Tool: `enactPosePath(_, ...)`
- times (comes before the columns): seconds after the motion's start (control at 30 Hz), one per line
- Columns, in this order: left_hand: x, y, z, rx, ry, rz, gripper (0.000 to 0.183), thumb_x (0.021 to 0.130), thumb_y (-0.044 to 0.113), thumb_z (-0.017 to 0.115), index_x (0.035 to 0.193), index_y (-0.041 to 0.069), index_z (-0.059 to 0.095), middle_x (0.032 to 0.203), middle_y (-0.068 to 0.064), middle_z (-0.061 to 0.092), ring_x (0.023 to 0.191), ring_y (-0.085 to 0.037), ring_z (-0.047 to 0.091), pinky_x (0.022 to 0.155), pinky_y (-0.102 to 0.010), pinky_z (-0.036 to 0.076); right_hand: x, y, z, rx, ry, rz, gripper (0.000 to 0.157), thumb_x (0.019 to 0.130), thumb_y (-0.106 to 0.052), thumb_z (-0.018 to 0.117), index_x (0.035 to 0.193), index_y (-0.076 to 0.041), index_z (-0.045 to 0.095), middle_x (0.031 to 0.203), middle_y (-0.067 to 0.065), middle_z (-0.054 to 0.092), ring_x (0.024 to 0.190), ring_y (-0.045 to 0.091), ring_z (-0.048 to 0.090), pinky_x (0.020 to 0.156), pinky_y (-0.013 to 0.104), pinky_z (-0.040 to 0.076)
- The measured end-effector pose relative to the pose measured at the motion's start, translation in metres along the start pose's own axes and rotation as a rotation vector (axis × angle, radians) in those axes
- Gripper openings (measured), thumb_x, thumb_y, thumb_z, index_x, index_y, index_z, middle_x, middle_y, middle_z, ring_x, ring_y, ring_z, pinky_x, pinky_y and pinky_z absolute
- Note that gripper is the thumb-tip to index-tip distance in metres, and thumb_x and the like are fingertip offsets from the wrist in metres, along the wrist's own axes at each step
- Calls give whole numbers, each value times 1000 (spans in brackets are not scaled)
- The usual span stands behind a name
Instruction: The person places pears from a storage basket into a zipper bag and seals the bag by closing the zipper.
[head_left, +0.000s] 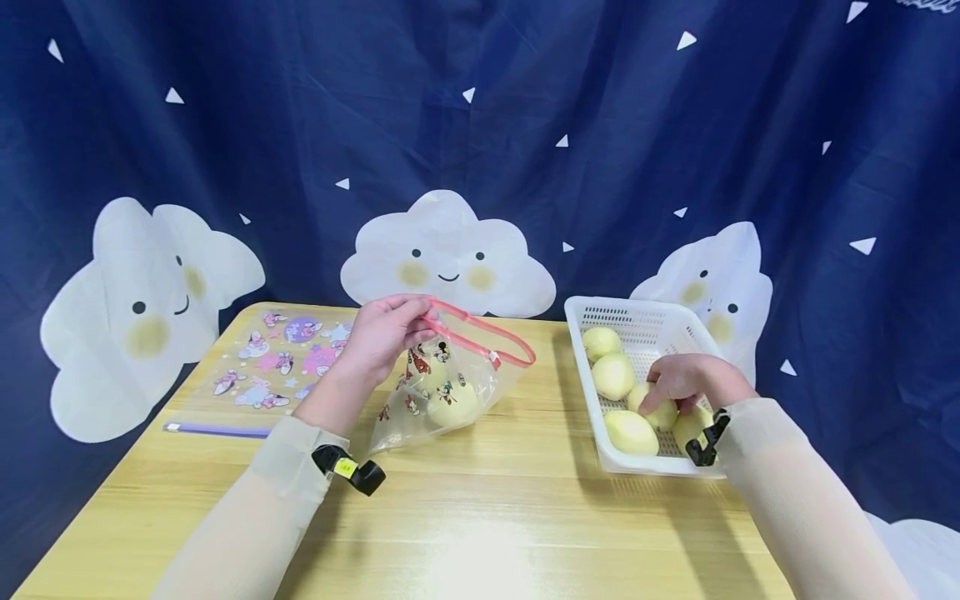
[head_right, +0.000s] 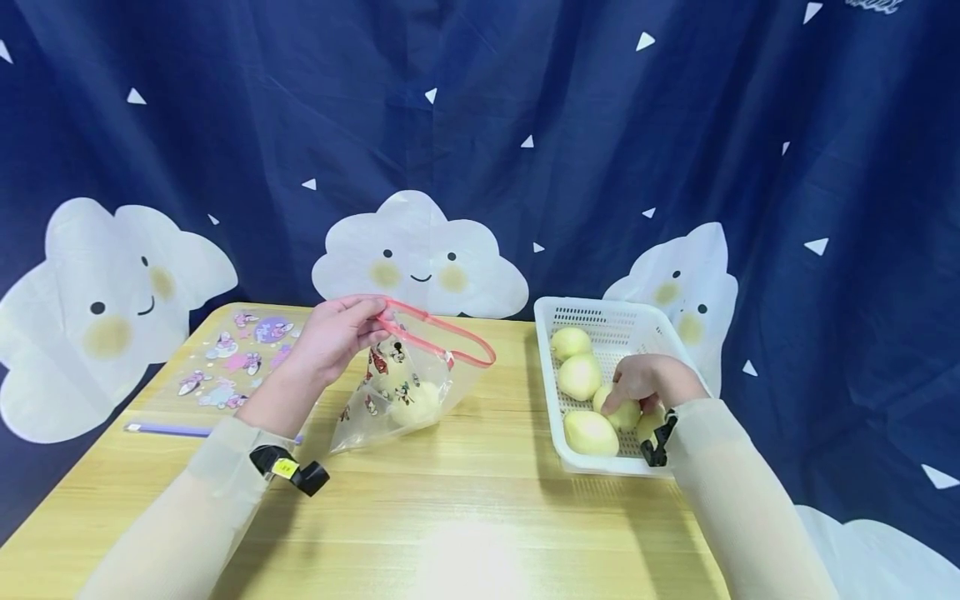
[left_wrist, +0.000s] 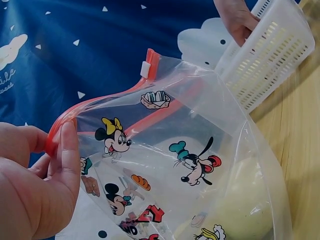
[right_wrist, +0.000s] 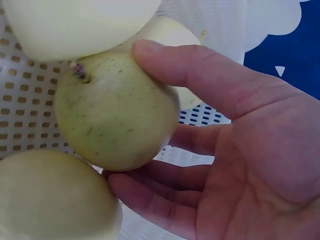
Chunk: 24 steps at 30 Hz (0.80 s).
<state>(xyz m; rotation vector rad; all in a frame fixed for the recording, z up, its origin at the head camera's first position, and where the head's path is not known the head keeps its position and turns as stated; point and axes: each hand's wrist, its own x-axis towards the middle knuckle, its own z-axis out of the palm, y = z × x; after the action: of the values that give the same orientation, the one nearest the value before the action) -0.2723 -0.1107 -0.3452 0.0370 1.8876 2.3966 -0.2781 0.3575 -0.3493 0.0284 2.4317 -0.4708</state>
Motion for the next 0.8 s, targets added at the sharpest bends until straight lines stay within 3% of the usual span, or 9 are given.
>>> enactPosePath(0.07,0,0,1,-4,0,1,35,111,8,62,139,-11,65,86,2,78,76,-8,75,80,-20,67,-1,0,-1,-11,5,-15,60,93,-30,86,135,6,61,110,12,65,97,25,64,90,39,61)
enactPosePath(0.23,0,0,2,-10,-5,1,33,110,7,62,137,-12,66,86,1,78,76,-8,75,79,-21,67,-6,0,-6,-35,51,-51,79,93,-34,84,145,15,50,113,15,66,91,23,65,83,36,63)
enactPosePath(0.43,-1,-1,3,0,-11,11,33,111,7,62,136,-12,66,86,1,78,76,-8,75,79,-21,67,-9,-2,-14,-14,190,-80,77,95,-43,80,140,12,51,114,17,62,82,23,62,74,33,60)
enactPosePath(0.6,-1,-1,4,1,-11,11,32,110,7,62,136,-12,66,87,0,78,76,-8,75,79,-21,67,-8,-8,-18,90,337,-134,85,99,-46,77,149,14,44,129,26,62,96,29,71,84,39,66)
enactPosePath(0.7,-1,-1,5,-1,-8,7,31,110,7,62,135,-12,66,88,-1,78,76,-8,75,79,-21,67,-7,-15,-18,208,388,-189,87,101,-45,76,155,12,39,139,29,60,112,32,71,95,43,67)
enactPosePath(0.8,-1,-1,6,-2,-8,5,31,111,7,62,135,-12,66,87,0,78,76,-8,75,78,-20,67,-6,-25,-17,304,422,-239,86,102,-43,76,159,9,37,145,30,59,117,31,71,101,40,66)
